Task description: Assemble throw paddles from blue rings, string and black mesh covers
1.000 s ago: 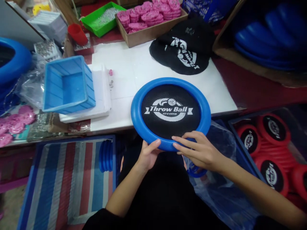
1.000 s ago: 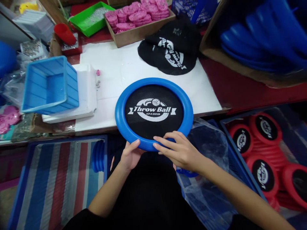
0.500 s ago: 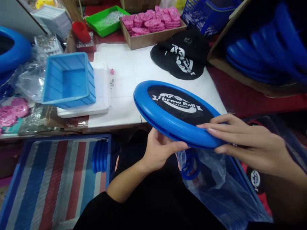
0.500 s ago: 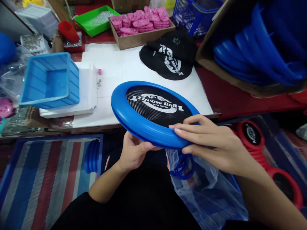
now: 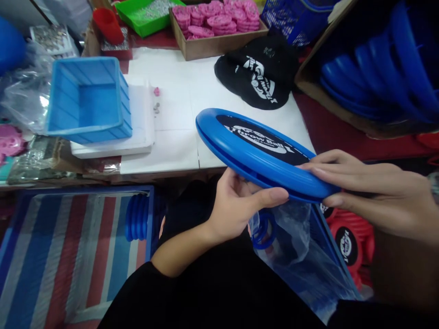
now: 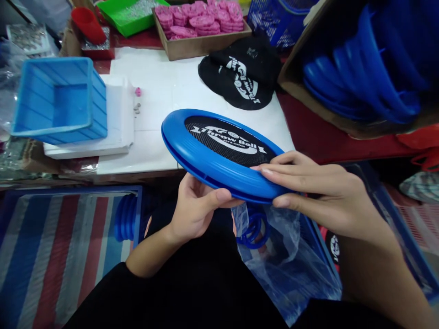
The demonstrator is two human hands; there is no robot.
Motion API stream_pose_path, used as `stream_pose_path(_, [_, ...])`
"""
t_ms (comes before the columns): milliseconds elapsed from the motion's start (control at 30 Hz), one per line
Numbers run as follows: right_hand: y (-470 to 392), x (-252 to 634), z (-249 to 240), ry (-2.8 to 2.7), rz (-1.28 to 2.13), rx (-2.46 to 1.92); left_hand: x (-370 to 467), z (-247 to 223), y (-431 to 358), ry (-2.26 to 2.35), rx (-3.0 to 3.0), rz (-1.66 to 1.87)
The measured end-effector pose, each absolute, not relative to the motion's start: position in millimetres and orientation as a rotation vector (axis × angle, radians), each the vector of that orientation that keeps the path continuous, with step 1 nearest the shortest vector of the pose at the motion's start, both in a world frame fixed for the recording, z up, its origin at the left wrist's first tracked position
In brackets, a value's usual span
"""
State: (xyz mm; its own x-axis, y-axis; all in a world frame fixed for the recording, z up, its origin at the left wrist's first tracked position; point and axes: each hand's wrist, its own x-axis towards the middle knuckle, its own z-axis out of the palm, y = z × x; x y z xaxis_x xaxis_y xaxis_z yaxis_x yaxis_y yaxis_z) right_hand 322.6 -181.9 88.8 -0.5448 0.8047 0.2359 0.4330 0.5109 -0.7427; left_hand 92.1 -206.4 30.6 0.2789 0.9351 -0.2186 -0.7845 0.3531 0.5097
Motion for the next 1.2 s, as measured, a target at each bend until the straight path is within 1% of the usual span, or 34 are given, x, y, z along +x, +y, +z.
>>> stream_pose_path(300, [-183, 325, 101, -2.147, 0.832, -1.099, 92, 43, -204, 0.556, 0.329, 1.15])
stream_pose_path(433, [-182, 325, 104, -2.097, 0.792, -1.128, 91, 43, -205, 0.527, 0.318, 1.109])
stream_pose_path(800, [-190, 318, 97, -1.982, 0.882, -1.122, 90, 43, -205, 0.49, 0.296, 1.074])
stream_pose_path(1200, [-196, 317, 103, -2.03, 0.839, -1.161, 87, 40, -205, 0.451, 0.307, 1.058])
